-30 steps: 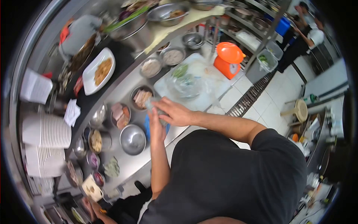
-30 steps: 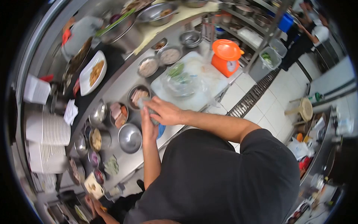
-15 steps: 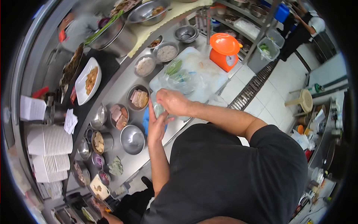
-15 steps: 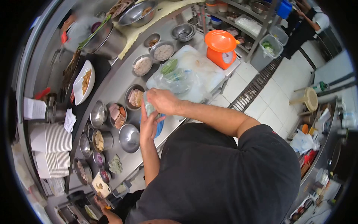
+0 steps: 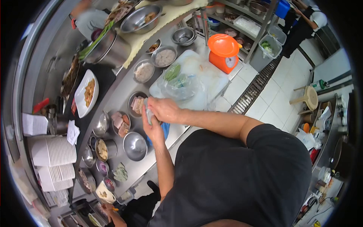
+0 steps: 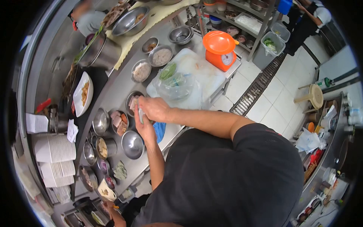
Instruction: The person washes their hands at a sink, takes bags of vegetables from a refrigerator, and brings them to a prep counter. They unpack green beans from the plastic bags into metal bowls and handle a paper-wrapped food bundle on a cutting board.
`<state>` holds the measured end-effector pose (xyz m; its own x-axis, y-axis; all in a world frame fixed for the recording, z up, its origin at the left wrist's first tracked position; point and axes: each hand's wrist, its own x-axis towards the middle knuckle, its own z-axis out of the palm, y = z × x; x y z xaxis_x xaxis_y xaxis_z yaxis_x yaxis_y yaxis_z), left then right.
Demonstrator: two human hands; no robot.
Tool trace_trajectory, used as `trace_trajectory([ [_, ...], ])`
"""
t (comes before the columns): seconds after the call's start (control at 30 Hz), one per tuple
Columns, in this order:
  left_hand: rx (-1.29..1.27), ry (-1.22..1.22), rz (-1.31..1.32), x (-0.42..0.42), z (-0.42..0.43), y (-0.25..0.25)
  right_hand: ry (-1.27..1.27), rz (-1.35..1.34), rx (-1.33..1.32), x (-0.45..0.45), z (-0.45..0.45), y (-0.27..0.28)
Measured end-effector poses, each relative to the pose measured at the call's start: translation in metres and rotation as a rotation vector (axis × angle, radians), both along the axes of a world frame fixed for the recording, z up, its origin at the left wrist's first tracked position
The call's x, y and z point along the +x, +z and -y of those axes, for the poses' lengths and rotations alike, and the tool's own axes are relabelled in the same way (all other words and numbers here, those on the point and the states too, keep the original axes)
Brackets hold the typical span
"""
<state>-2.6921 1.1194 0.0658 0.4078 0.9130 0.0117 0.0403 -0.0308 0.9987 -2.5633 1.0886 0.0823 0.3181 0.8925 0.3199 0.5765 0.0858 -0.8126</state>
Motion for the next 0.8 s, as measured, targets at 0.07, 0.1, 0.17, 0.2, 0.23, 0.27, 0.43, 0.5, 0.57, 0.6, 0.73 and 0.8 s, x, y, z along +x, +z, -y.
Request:
trace_trajectory([
  [0.07, -0.092, -0.012, 0.118, 0.005, 0.001, -0.007, -0.009, 0.08, -0.051, 0.0, -0.003, -0.003],
  [0.1, -0.141, -0.014, 0.174, 0.008, 0.004, -0.006, -0.032, 0.102, -0.012, 0.0, -0.004, -0.006],
  [0.17, -0.233, 0.001, 0.2, 0.008, 0.01, -0.006, -0.066, 0.136, 0.061, -0.004, -0.003, -0.015],
  [0.2, -0.251, 0.019, 0.199, 0.01, 0.011, -0.009, -0.064, 0.151, 0.011, -0.004, -0.002, -0.014],
  [0.23, -0.265, 0.038, 0.203, 0.014, 0.01, -0.012, -0.06, 0.135, -0.014, 0.0, -0.004, -0.015],
  [0.27, -0.258, 0.033, 0.191, 0.014, 0.011, -0.016, -0.048, 0.113, -0.044, 0.0, -0.005, -0.02],
  [0.43, 0.049, -0.118, 0.118, 0.002, -0.005, -0.075, -0.008, -0.01, -0.311, 0.004, -0.01, -0.041],
  [0.5, 0.472, -0.226, -0.194, -0.009, -0.017, -0.072, 0.107, 0.088, -0.414, 0.011, -0.015, -0.044],
  [0.57, 0.602, -0.2, -0.38, -0.006, -0.009, -0.054, 0.192, 0.324, -0.287, 0.026, -0.039, -0.088],
  [0.6, 0.527, -0.188, -0.365, -0.011, -0.006, -0.047, 0.208, 0.454, -0.131, 0.023, -0.052, -0.119],
  [0.73, 0.398, -0.126, -0.34, -0.009, -0.015, -0.038, 0.226, -0.305, -0.476, 0.036, -0.042, -0.014],
  [0.8, 0.204, -0.05, -0.288, -0.016, -0.022, -0.032, 0.309, -0.475, -0.443, 0.035, -0.044, 0.008],
])
